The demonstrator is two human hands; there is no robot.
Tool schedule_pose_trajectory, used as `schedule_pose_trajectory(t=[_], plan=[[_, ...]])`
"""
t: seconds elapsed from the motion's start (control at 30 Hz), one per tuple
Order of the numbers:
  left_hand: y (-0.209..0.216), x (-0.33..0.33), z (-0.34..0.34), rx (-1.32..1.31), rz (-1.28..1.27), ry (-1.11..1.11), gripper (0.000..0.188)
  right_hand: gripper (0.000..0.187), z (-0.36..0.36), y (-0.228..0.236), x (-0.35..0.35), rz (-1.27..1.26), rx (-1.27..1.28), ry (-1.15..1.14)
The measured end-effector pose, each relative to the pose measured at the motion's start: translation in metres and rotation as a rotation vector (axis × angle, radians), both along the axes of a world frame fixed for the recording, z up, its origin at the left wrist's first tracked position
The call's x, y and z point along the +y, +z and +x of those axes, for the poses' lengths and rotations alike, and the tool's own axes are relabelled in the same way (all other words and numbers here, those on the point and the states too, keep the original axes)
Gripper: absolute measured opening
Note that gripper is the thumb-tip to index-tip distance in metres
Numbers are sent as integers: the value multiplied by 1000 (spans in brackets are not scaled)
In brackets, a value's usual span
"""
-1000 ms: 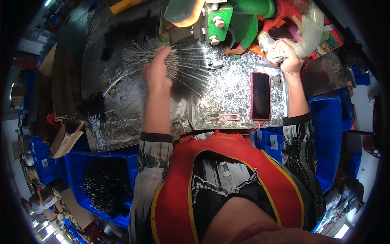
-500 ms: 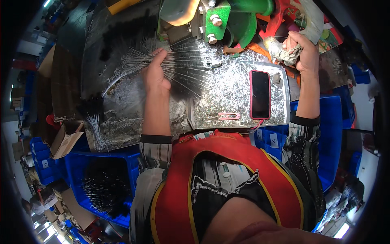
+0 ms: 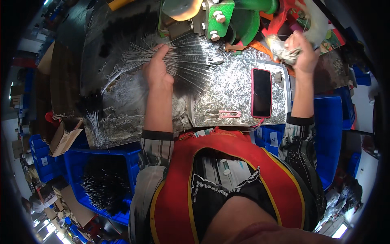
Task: Assembling bundles of synthetic bristles and securing them using a benchtop machine in a workshop.
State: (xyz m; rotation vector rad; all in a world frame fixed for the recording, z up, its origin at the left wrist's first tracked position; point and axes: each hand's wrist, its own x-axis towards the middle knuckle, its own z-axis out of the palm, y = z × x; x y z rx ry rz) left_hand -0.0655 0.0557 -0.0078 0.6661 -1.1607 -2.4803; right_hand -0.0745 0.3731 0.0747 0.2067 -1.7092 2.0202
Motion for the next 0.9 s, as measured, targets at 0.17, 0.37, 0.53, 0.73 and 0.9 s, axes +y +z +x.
schedule_pose_trajectory(t=[0.17,0.37,0.53,0.73,0.9], plan=[[4,8,0,31,60,61,16,24,-18,-48,12,112,3,7],[6,11,-3,-9,30,91,16,35,-4,27,14,44,-330,160],[12,19,-3,-43,7,123,16,34,-2,44,13,82,-336,203],[13,22,-5,-29,-1,180,18,5,-21,-48,23,72,230,33],[14,20,-4,-43,84,212,18,3,-24,-44,29,-97,-92,182]])
